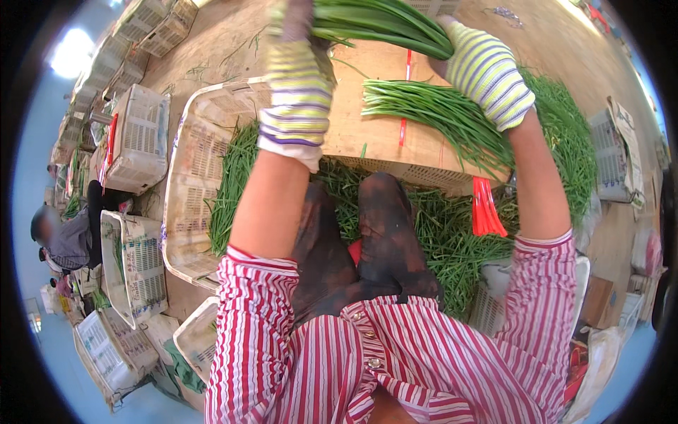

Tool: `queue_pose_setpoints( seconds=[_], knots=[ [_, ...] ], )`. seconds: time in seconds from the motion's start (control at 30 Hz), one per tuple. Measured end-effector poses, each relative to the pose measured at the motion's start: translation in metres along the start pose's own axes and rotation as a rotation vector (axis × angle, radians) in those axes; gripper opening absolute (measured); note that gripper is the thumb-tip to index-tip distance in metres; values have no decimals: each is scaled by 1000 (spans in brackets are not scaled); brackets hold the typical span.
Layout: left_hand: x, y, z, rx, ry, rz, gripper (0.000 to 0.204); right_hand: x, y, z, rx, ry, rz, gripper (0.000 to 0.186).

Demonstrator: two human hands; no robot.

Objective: The person gathers green onions from a basket, aligns them by hand, ties them into bundles using red plastic ties, and places the finished bundles into a basket. The process is repeated continuously.

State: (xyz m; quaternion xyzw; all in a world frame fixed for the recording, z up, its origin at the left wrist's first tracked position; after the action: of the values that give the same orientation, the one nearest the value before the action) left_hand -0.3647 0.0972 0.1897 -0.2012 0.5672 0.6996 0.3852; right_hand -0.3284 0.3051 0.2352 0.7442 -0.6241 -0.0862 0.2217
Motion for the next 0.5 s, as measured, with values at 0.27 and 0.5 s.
queue_pose_setpoints(
  seconds=[0.27, 0.5],
  knots=[
    [125, -79, -26, -301, 333, -350, 72, -119, -35, 173, 573, -178, 187, 30],
    [143, -57, 80, 350, 911, 153, 45, -128, -38, 211, 656, -181, 187, 34]
  ],
)
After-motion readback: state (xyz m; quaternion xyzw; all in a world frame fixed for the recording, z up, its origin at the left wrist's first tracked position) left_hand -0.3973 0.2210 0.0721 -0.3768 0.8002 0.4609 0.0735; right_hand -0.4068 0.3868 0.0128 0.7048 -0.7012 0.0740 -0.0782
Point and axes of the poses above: each hand's wrist, its own y-axis towards the middle knuckle, its own z-axis out of the palm, x = y × z, the point moved 7 cm from there along y, towards the middle knuckle, and after that the axes turned 10 degrees about z, right-handed, at the moved point
